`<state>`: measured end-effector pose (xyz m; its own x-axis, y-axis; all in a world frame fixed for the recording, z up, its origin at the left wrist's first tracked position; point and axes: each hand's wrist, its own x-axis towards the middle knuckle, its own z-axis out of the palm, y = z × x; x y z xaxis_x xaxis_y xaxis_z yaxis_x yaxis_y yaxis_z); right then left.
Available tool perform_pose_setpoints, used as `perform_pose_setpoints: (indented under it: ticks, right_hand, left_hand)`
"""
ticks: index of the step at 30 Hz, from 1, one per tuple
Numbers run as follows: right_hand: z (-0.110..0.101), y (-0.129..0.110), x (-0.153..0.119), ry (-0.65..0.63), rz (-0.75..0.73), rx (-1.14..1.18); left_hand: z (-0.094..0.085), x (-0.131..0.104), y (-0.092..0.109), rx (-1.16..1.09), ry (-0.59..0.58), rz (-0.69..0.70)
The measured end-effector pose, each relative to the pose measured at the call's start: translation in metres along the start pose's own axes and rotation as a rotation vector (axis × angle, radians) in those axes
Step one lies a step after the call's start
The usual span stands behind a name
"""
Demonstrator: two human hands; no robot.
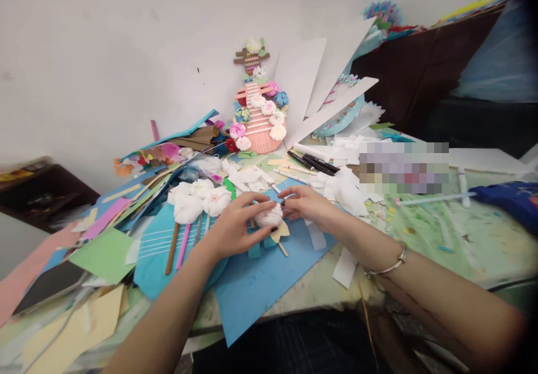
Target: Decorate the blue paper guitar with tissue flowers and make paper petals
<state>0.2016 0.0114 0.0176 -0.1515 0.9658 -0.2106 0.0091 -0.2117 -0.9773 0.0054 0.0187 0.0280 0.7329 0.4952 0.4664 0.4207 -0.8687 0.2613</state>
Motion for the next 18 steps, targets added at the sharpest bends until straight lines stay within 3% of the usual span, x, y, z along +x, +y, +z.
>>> perform_pose_setpoints:
  ticks: [9, 18]
  right_hand:
    - [0.008, 0.007, -0.001, -0.111, -0.011, 0.290]
    - [0.006, 0.008, -0.003, -0.189, -0.080, 0.468]
  left_hand:
    - [-0.025, -0.002, 0.001, -0.039, -0.026, -0.077]
    - [-0.023, -0.006, -0.014, -0.290, 0.066, -0.228]
